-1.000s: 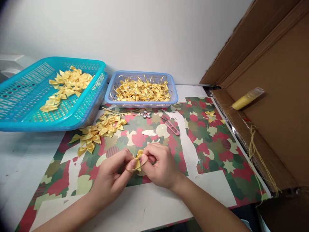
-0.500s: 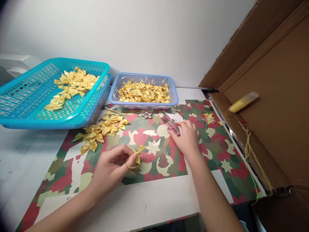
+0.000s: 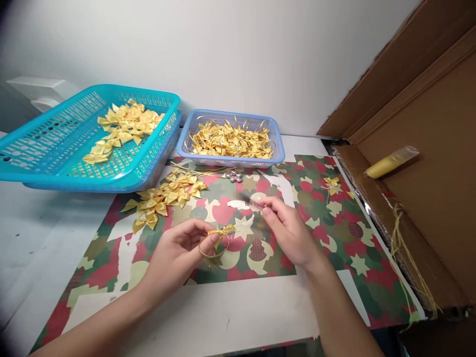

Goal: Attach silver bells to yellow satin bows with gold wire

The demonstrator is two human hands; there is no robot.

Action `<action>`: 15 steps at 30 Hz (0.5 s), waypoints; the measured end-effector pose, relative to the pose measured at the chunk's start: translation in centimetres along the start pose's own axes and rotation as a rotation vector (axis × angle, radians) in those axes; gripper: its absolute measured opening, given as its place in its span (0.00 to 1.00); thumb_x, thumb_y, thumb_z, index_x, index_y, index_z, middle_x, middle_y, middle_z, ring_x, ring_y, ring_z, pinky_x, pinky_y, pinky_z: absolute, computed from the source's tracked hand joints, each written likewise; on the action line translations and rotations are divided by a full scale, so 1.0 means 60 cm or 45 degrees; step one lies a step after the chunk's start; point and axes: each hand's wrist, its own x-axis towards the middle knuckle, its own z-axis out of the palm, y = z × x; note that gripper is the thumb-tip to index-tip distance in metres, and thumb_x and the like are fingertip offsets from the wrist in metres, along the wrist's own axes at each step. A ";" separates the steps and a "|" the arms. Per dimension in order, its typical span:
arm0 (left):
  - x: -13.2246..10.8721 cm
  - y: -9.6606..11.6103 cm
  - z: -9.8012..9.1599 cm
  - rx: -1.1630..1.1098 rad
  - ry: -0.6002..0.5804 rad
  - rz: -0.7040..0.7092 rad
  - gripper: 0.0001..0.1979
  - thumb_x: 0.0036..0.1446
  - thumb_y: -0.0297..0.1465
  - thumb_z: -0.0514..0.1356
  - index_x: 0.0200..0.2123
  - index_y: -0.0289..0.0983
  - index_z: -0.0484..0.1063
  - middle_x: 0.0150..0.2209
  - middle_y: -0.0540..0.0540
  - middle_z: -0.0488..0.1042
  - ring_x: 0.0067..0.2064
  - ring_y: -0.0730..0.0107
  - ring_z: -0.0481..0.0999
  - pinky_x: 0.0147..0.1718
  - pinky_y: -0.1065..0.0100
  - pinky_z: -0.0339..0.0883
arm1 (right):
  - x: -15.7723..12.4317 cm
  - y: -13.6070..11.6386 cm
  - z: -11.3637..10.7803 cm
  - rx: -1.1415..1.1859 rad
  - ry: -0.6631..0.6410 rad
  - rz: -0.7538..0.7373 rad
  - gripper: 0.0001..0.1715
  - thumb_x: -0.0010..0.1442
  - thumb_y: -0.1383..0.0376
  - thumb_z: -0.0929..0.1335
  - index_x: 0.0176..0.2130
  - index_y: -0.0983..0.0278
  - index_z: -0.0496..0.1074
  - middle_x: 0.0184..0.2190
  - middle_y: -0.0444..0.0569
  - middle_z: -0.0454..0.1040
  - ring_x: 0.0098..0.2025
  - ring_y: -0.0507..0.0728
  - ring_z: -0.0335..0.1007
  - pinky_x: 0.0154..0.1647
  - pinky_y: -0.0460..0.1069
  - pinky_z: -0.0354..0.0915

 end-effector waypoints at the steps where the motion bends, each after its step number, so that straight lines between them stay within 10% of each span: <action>1: 0.000 0.001 0.000 -0.007 0.005 -0.010 0.11 0.54 0.38 0.63 0.30 0.35 0.71 0.22 0.51 0.70 0.22 0.75 0.68 0.19 0.75 0.61 | -0.005 -0.011 -0.001 -0.005 -0.072 -0.049 0.15 0.67 0.56 0.60 0.38 0.61 0.71 0.29 0.45 0.74 0.28 0.53 0.69 0.25 0.46 0.62; 15: -0.001 0.006 0.000 -0.085 0.015 -0.095 0.11 0.53 0.36 0.64 0.26 0.35 0.70 0.19 0.52 0.71 0.20 0.77 0.69 0.19 0.75 0.63 | -0.017 -0.039 0.013 -0.187 -0.054 -0.239 0.15 0.62 0.60 0.66 0.25 0.61 0.69 0.17 0.43 0.74 0.21 0.52 0.65 0.24 0.46 0.60</action>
